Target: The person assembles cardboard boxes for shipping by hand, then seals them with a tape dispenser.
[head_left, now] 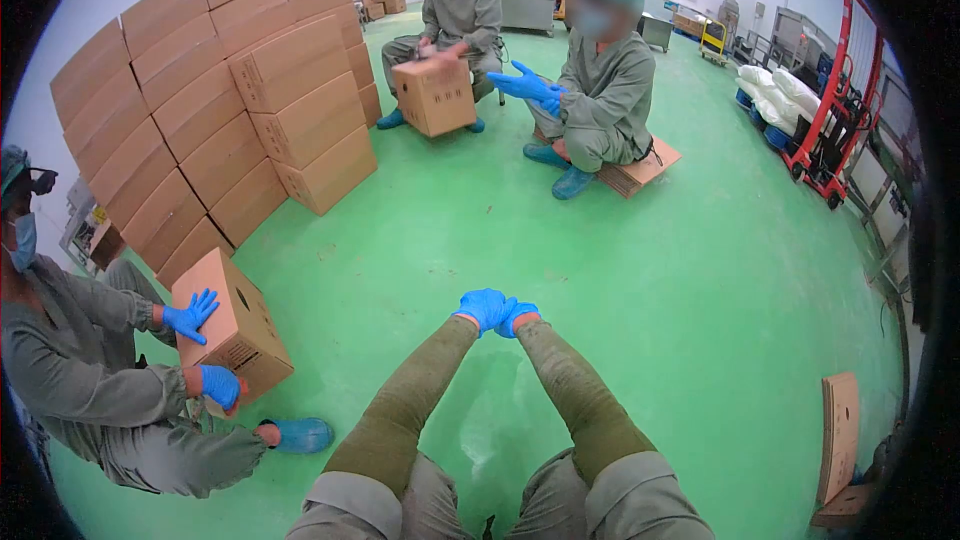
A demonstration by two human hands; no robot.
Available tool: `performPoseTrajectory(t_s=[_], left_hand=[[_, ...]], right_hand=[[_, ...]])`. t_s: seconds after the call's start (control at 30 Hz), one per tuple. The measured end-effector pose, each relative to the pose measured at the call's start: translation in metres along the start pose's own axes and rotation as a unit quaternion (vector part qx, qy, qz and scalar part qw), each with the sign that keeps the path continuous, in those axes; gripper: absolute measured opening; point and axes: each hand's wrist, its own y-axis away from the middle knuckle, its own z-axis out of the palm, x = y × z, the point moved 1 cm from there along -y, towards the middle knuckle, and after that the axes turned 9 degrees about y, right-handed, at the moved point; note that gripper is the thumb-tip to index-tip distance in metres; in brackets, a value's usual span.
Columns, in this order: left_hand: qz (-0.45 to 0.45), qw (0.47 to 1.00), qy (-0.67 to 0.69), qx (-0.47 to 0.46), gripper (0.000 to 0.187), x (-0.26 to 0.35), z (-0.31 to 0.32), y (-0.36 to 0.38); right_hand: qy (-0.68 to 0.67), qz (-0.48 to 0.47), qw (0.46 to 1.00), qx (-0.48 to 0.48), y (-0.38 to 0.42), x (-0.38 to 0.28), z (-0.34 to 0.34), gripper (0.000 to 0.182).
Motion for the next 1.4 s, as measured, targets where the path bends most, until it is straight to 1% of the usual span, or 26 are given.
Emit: performPoseTrajectory(t_s=[0.27,0.37,0.43,0.47,0.53,0.6,0.77,0.97,1.07,1.17,1.23,1.27,1.37,1.4], left_hand=[[0.008,1.0,0.008,-0.003,0.06,0.004,-0.002,0.003],[0.006,1.0,0.0,-0.01,0.06,-0.011,0.012,-0.006],[-0.002,1.0,-0.005,-0.013,0.06,-0.03,0.034,-0.027],[-0.004,1.0,0.003,-0.022,0.06,-0.027,0.031,-0.019],[0.002,0.999,0.012,-0.031,0.06,-0.011,0.008,-0.007],[0.003,1.0,0.016,-0.021,0.059,-0.001,-0.002,0.003],[0.012,1.0,0.028,-0.01,0.057,-0.008,0.003,-0.001],[-0.004,1.0,0.015,-0.004,0.058,-0.015,0.014,-0.009],[-0.002,1.0,0.013,-0.014,0.058,-0.013,0.01,-0.009],[0.0,1.0,0.013,-0.016,0.058,-0.009,0.008,-0.008],[-0.003,1.0,0.005,-0.013,0.058,-0.013,0.011,-0.01],[-0.005,1.0,0.006,-0.012,0.059,-0.011,0.009,-0.008],[-0.013,1.0,0.016,-0.019,0.059,-0.003,0.003,0.0],[-0.012,0.999,0.022,-0.025,0.059,-0.002,0.003,-0.002]], right_hand=[[-0.009,0.004,1.0,0.008,-0.007,0.004,0.012,0.048],[-0.005,-0.022,1.0,0.003,-0.014,0.008,0.019,0.048],[-0.013,-0.078,0.997,0.008,-0.075,0.022,0.082,0.045],[-0.017,-0.106,0.994,0.01,-0.107,0.03,0.115,0.043],[-0.016,-0.084,0.996,-0.015,-0.07,0.023,0.077,0.044],[-0.014,-0.065,0.998,-0.024,-0.038,0.019,0.037,0.044],[-0.009,-0.028,0.999,-0.022,0.003,0.003,-0.004,0.041],[-0.004,-0.023,1.0,-0.014,-0.008,0.004,0.007,0.043],[-0.015,-0.048,0.999,0.004,-0.02,0.008,0.021,0.044],[-0.015,-0.029,0.999,-0.019,-0.021,0.01,0.022,0.044],[-0.011,-0.03,0.999,-0.016,-0.021,0.011,0.021,0.043],[-0.008,-0.033,0.999,-0.016,-0.022,0.011,0.022,0.043],[-0.013,-0.085,0.996,0.009,-0.038,0.015,0.038,0.043],[-0.016,-0.076,0.997,0.0,-0.034,0.013,0.035,0.044]])
